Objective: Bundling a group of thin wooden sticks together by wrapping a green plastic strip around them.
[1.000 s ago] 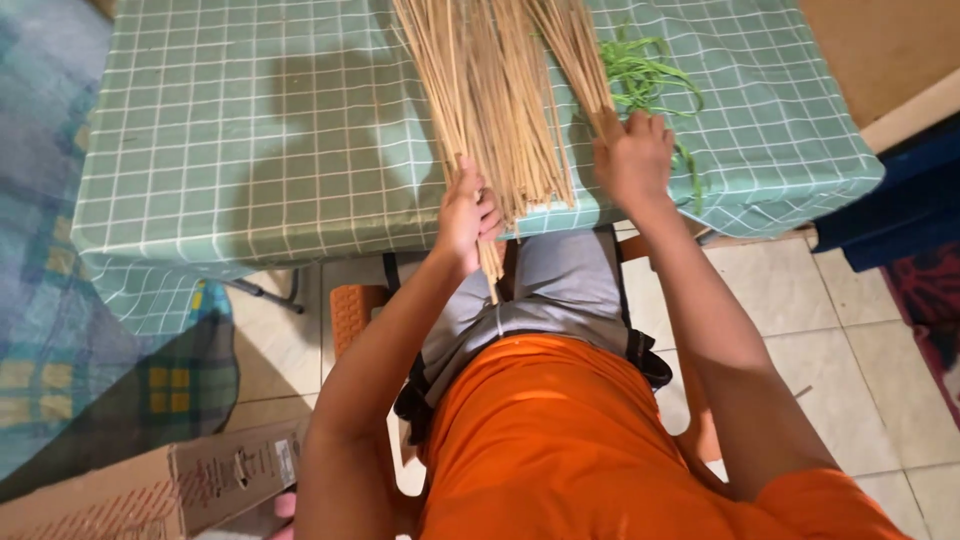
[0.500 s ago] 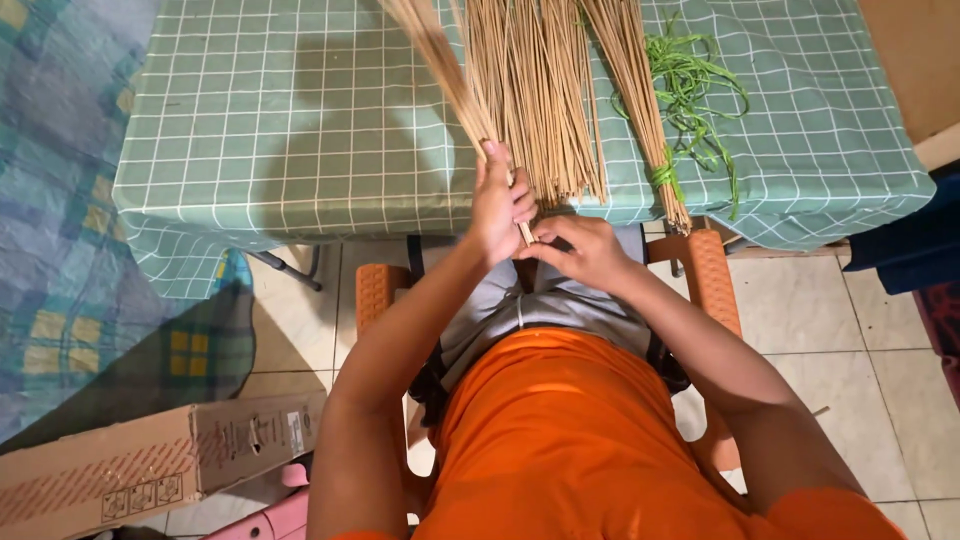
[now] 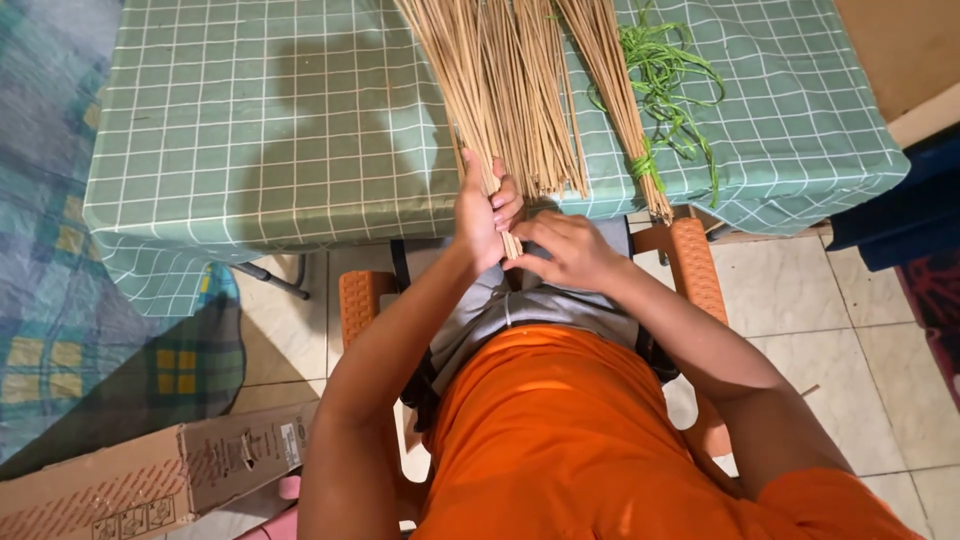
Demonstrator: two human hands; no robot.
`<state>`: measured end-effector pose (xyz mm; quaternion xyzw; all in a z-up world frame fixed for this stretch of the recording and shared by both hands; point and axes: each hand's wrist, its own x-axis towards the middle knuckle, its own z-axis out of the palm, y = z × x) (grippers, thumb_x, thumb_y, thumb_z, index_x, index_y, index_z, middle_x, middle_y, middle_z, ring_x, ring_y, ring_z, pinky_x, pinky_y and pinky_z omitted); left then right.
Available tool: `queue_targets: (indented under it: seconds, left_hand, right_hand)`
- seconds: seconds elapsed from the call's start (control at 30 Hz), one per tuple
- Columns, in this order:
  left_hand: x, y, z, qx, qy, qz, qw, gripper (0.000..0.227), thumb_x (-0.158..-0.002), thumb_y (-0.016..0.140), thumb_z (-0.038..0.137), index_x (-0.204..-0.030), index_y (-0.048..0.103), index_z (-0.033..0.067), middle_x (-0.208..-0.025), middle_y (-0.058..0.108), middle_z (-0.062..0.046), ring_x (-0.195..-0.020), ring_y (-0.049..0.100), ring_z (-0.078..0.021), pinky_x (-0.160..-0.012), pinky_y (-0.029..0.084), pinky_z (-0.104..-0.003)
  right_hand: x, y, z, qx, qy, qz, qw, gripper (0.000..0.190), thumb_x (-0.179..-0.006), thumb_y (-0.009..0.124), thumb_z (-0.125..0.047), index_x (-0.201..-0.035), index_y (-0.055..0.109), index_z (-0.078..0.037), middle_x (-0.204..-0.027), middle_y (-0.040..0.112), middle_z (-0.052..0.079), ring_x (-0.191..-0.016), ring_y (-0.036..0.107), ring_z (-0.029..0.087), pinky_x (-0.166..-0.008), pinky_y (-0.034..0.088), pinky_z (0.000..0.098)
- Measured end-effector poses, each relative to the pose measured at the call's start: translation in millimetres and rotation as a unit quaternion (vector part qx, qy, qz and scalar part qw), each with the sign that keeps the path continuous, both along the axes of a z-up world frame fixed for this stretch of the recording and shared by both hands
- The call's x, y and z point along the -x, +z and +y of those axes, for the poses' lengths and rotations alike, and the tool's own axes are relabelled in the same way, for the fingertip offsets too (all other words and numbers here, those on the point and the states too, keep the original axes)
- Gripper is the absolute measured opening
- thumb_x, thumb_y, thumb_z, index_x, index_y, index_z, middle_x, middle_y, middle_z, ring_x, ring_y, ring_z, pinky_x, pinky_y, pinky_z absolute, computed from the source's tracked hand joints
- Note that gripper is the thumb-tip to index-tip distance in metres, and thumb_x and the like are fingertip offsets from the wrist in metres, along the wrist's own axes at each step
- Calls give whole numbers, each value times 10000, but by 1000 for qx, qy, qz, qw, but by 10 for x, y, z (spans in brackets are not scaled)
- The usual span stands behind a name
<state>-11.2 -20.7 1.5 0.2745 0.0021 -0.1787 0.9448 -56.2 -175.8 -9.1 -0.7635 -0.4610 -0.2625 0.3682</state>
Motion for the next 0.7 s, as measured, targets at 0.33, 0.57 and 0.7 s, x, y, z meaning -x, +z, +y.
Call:
queue_targets:
  seconds: [0.33, 0.57, 0.7]
  left_hand:
    - [-64, -15, 96, -42, 3, 15, 999, 563, -945, 339, 768, -871, 448, 220, -577, 204, 113, -366, 244, -20, -253, 223, -151]
    - [-80, 13, 167, -85, 14, 30, 996, 566, -951, 294, 767, -873, 429, 223, -579, 195, 105, -368, 223, -38, -267, 223, -162]
    - [-43, 50, 157, -108, 13, 35, 993, 565, -959, 269, 759, -868, 425, 223, -583, 192, 99, -370, 227, -43, -273, 232, -168]
  right_hand:
    - [-294, 177, -495, 22, -51, 69, 996, 295, -901, 844, -263, -1020, 718, -25, -807, 696, 110, -743, 647, 346, -669, 526, 441]
    - [-306, 231, -697, 275, -243, 28, 930, 491, -808, 725, -139, -1295, 702, -79, -1237, 690, 123, -1150, 598, 337, -874, 503, 459]
    - [-378, 94, -751, 208, -183, 57, 959, 206, -850, 746, -26, -1052, 788, -18, -1042, 763, 159, -978, 711, 360, -834, 579, 405]
